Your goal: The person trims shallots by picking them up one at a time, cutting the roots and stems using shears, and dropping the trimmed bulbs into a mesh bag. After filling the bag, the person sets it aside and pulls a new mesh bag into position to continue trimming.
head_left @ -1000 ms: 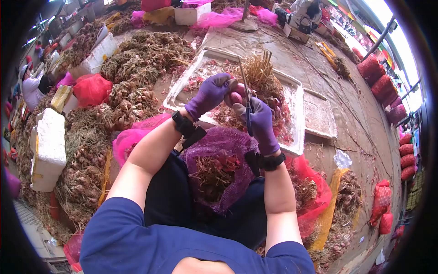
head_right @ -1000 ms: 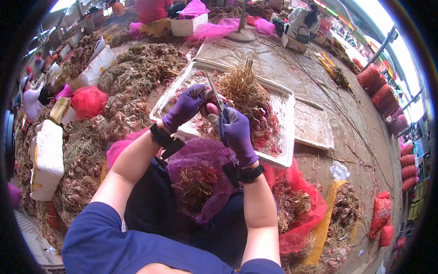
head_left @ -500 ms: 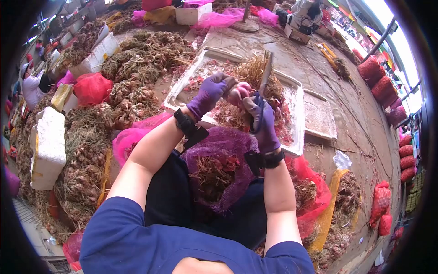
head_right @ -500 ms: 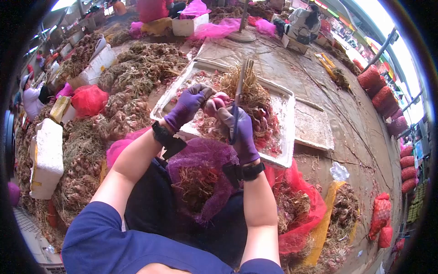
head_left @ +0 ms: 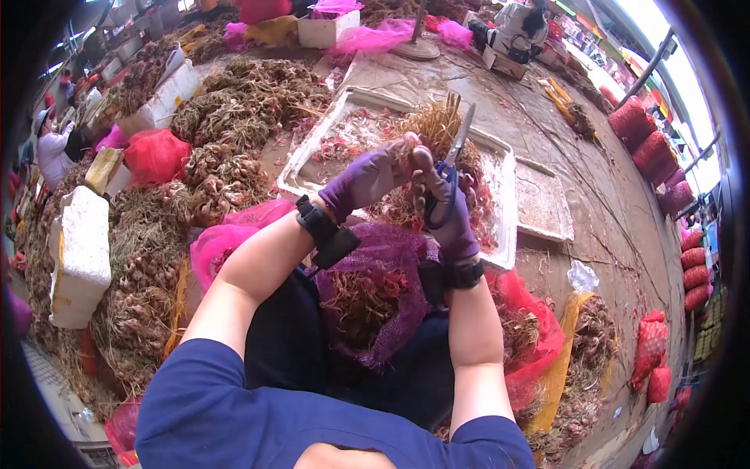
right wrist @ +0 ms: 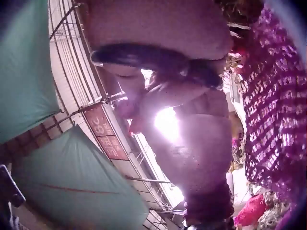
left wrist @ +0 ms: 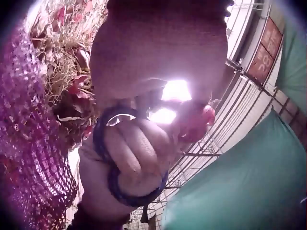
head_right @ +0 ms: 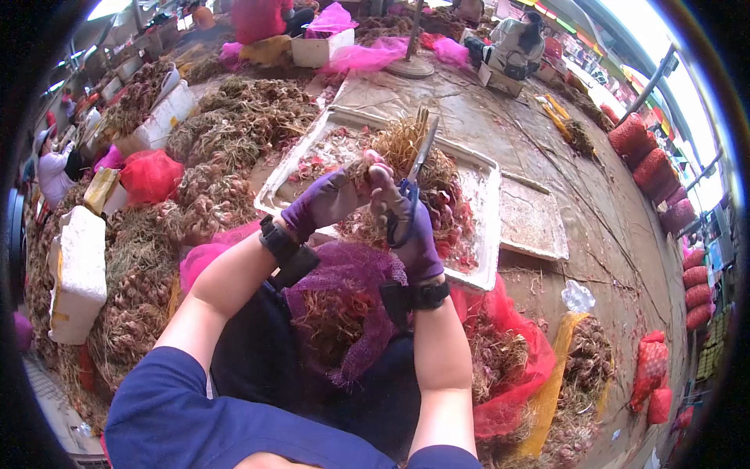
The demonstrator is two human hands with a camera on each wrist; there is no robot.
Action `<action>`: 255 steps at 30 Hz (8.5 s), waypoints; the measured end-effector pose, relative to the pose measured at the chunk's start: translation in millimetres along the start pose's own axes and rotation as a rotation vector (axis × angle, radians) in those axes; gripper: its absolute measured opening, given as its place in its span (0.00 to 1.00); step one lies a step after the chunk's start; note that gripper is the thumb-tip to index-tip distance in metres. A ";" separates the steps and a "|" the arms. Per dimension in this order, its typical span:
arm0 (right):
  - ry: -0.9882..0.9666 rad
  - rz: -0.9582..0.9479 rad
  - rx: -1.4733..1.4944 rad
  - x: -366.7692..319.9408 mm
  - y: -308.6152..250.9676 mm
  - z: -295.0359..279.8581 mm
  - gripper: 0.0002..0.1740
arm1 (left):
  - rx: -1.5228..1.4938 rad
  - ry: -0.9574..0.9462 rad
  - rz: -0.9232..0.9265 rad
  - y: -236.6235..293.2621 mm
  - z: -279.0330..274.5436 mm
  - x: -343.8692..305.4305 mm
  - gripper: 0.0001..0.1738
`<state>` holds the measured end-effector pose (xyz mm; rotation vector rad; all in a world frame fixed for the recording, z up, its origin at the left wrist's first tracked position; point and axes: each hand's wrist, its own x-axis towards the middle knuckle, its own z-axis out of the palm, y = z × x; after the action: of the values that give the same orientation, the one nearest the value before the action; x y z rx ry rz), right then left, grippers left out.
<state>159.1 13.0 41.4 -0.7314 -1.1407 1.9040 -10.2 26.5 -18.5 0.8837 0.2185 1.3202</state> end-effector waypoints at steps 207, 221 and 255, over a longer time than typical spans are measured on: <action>0.319 -0.528 -0.152 -9.2 -7.6 -9.0 0.05 | 0.017 0.137 -0.241 17.1 37.5 -2.4 0.19; 0.170 -0.449 -1.197 2.1 17.0 -8.5 0.23 | -0.074 0.362 0.024 52.8 29.3 -11.4 0.20; 0.172 -0.045 -0.530 -12.6 1.4 -32.8 0.28 | 0.089 0.951 -0.296 128.3 -182.9 -423.2 0.16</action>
<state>190.9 16.6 27.1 -1.1180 -1.5520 1.4725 -335.3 -276.7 -195.6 0.2141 1.1083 1.3654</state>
